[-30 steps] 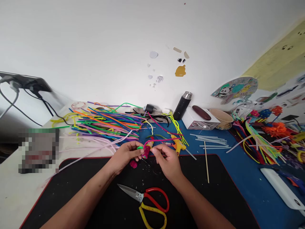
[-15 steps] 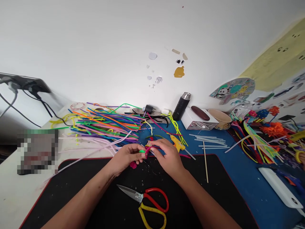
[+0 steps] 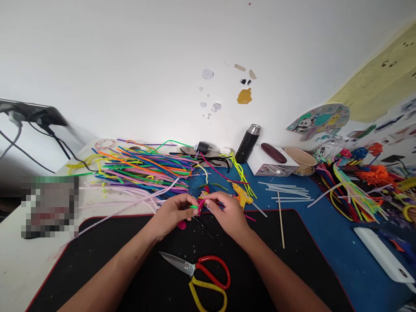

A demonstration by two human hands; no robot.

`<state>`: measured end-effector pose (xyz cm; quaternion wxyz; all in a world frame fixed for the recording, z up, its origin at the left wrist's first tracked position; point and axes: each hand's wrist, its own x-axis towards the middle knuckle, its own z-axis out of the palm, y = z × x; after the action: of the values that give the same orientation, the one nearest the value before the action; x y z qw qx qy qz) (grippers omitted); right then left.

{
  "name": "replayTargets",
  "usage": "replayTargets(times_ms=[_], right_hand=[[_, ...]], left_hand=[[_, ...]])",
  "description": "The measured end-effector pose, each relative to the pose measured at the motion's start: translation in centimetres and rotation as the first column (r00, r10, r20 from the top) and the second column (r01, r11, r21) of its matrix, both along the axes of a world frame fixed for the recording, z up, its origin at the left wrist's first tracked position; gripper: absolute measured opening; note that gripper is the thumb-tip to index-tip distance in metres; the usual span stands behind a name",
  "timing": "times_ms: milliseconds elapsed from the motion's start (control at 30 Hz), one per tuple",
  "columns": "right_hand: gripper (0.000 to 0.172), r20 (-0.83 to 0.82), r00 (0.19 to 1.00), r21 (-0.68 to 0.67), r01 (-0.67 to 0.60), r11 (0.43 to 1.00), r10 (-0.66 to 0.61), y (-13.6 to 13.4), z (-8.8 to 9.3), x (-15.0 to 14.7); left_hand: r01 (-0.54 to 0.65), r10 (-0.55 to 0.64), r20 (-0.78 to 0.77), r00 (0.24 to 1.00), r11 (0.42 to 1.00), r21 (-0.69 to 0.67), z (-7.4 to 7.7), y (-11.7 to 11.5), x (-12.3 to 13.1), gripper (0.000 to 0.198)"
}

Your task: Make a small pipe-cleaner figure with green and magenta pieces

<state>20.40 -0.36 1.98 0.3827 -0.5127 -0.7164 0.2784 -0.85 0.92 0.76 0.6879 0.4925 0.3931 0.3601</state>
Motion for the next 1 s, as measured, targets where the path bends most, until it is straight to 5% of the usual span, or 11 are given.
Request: replayTargets(times_ms=[567,1000], right_hand=[[0.017,-0.021,1.0,-0.068,-0.004,0.998,0.002,0.0,-0.5,-0.6],[0.02,-0.148,0.988,-0.232,-0.07,0.97,0.036,-1.3,-1.7,-2.7]], left_hand=[[-0.004,0.006,-0.054,0.999,0.999,0.039,0.0,-0.1,0.0,0.037],[-0.184,0.186,-0.006,0.982,0.973,0.142,0.2,-0.1,0.1,0.031]])
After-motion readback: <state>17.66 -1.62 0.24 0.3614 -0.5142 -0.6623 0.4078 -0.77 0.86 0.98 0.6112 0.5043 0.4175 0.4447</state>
